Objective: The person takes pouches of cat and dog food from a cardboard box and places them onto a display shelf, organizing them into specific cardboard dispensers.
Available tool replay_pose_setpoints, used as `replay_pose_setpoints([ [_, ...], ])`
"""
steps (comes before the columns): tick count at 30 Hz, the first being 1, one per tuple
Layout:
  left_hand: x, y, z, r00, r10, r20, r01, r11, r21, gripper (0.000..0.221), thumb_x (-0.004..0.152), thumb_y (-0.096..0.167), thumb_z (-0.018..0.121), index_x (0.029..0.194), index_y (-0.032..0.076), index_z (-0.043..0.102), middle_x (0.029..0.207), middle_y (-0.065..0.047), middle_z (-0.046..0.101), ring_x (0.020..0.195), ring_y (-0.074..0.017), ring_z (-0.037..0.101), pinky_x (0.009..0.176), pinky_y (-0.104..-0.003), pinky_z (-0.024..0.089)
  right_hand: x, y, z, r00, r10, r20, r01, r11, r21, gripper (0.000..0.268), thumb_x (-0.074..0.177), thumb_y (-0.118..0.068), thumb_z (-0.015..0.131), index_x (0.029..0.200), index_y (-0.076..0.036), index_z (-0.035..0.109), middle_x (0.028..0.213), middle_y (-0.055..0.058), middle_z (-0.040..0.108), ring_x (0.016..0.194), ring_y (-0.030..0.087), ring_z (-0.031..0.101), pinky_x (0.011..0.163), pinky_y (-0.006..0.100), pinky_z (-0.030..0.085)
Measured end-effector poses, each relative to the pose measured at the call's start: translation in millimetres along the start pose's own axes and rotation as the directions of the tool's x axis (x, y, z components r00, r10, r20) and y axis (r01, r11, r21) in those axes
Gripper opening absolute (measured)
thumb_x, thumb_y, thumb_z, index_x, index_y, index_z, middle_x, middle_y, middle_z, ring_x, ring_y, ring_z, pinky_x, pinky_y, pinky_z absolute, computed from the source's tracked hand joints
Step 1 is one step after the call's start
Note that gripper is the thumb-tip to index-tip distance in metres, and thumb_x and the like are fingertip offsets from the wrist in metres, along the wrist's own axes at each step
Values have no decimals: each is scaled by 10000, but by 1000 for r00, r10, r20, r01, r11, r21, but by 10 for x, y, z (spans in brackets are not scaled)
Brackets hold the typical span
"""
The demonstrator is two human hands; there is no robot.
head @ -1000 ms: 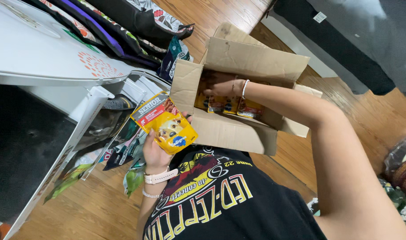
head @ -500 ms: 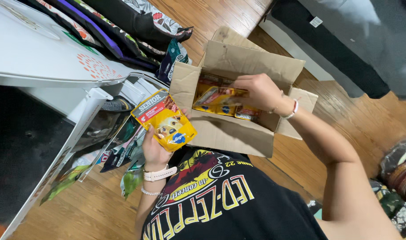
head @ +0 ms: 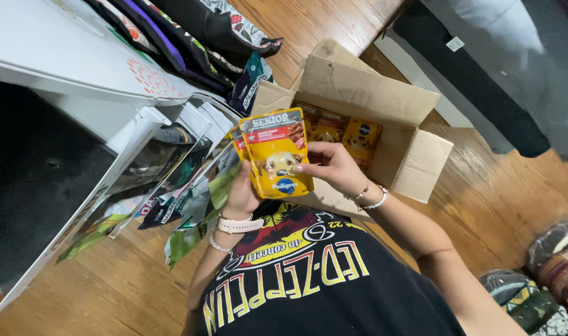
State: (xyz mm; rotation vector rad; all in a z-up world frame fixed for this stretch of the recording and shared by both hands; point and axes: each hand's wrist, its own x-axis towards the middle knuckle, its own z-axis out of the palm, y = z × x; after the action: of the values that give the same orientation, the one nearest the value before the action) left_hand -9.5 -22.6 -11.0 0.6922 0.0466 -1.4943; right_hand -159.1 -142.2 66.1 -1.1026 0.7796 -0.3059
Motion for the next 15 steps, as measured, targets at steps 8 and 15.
replay_pose_setpoints([
  [8,-14,-48,125,988,53,-146,-39,994,99,470,723,146,701,1131,-36,553,953,-222,641,859,-374,655,734,-528,533,-118,-311,49,915,-386,114,358,650,-671,357,796,-176,717,1089,-3,606,868,116,620,745,256,665,577,311,564],
  [15,-256,470,1164,998,20,-65,-10,989,147,505,695,220,733,1131,50,543,997,-189,635,919,-336,641,762,-488,538,-27,-244,-378,900,-416,129,285,338,-897,207,917,-344,542,967,-151,598,739,19,562,664,246,614,557,345,504],
])
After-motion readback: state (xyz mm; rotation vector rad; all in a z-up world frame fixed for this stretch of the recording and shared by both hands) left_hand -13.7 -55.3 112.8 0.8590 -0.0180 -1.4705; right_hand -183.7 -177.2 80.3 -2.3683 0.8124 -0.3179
